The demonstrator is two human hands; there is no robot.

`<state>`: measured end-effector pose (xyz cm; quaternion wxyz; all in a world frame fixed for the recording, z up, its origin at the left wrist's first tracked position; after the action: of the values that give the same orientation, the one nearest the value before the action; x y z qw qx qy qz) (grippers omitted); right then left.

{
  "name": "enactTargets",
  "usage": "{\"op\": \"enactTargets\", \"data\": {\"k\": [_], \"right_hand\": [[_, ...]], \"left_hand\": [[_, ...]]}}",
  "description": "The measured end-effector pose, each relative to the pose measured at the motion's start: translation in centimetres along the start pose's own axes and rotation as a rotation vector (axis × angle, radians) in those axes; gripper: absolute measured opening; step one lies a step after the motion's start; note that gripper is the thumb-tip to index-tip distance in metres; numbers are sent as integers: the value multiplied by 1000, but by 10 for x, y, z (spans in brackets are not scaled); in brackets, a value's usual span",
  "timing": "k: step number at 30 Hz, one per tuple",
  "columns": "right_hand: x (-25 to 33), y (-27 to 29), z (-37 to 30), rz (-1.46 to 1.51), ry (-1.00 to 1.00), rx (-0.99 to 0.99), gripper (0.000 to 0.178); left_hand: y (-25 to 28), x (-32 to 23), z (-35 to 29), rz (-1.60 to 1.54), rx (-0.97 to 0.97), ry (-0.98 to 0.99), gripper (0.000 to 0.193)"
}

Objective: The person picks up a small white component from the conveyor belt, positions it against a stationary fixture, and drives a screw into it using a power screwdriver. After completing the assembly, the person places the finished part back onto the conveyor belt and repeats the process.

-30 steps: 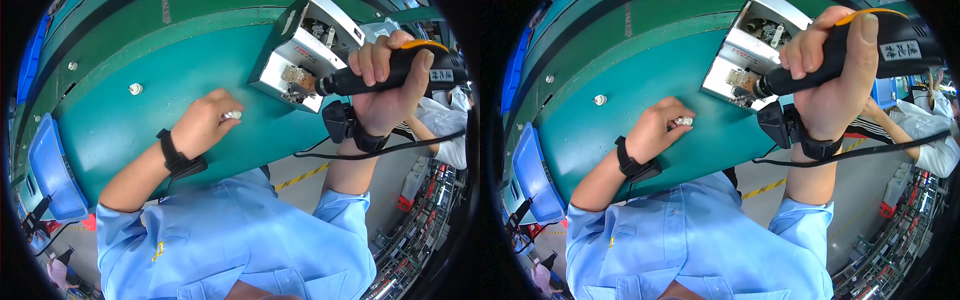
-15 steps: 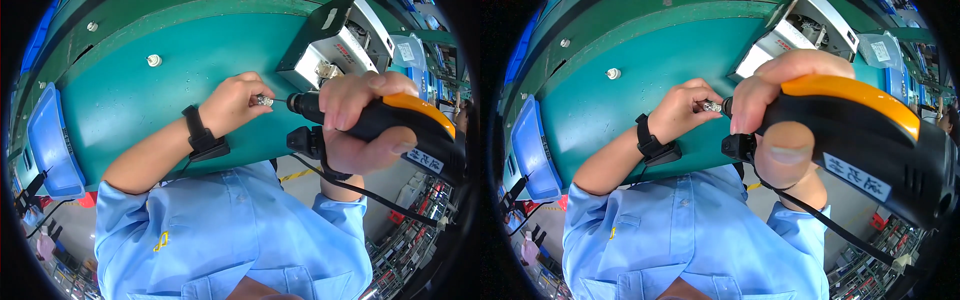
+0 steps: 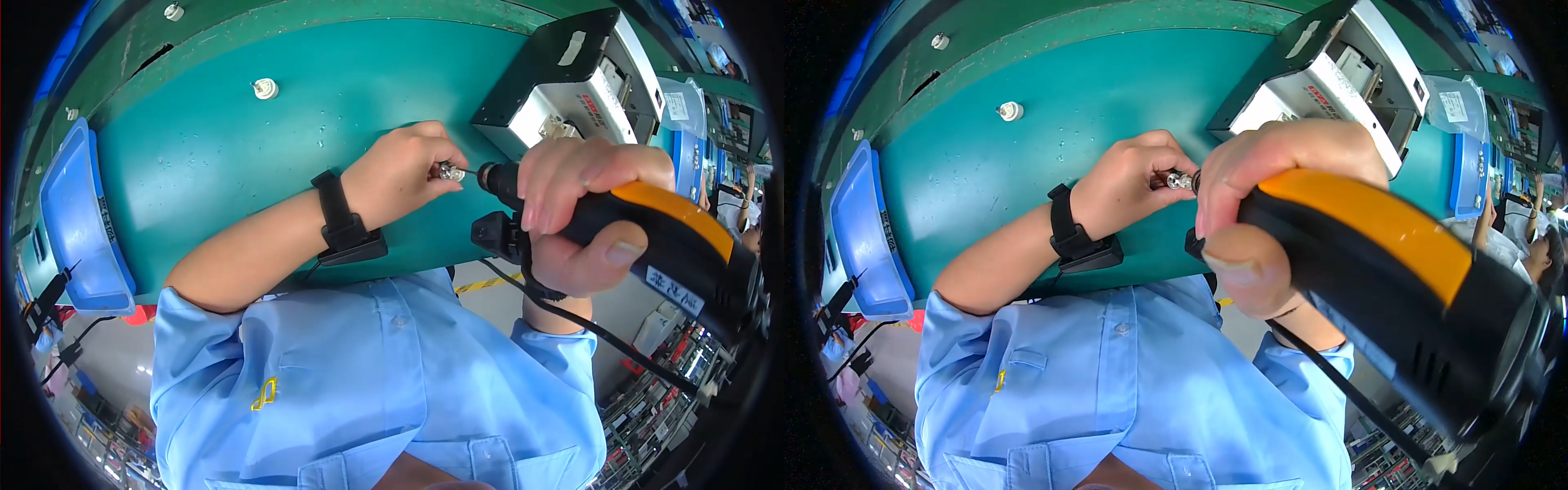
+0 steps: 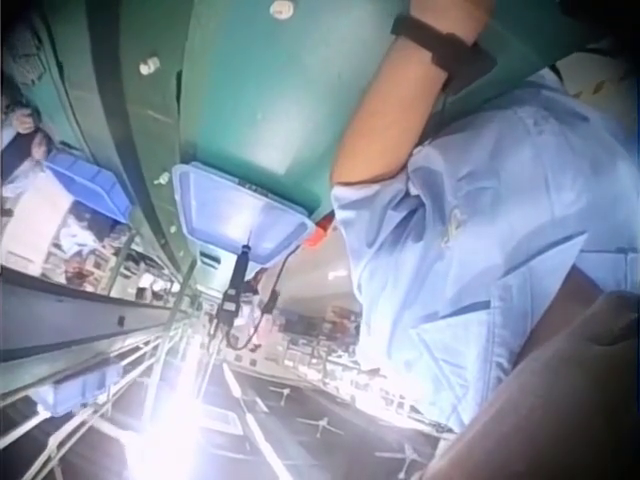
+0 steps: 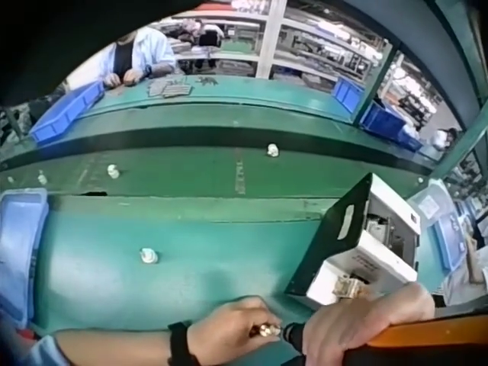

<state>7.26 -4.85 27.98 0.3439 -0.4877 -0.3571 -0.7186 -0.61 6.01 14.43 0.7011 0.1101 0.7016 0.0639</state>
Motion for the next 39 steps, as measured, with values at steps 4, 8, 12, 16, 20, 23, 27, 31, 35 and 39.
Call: {"op": "enactTargets", "data": {"k": [4,8,12,16,20,23,27,31,35,39], "right_hand": [[-3,3,1,-18,25,26,62],[-10,7,6,-68,60,28,62],[17,54,-13,248,480,39,61],[33,93,-21,166,440,-61,56],[19,99,-17,103,399,-104,56],[14,98,-16,166,370,-218,60],[11,97,-12,139,386,-36,50],[9,99,6,250,305,63,50],[-6,106,22,452,123,-67,49],[-12,71,5,406,132,-102,52]], "left_hand": [[-2,-2,1,6,1,2,21],[-5,-2,2,62,3,-2,20],[-6,-4,5,84,-7,-1,20],[-6,-2,6,93,-8,38,20],[-7,1,7,92,-2,56,21],[-7,0,7,81,23,60,23],[-7,-3,5,34,-7,51,21],[-6,-5,2,38,1,36,25],[-5,0,-1,83,22,43,26],[-4,3,1,2,10,-6,24]]}}
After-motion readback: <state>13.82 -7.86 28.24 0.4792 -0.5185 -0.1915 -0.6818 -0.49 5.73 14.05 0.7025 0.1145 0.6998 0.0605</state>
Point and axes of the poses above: each hand's wrist, its own z-axis towards the middle knuckle, its own y-axis out of the back of the hand, x = y × z, the point moved 3 cm from there along z, towards the middle knuckle, and after that the axes turned 13 degrees about x, right-handed, at the moved point
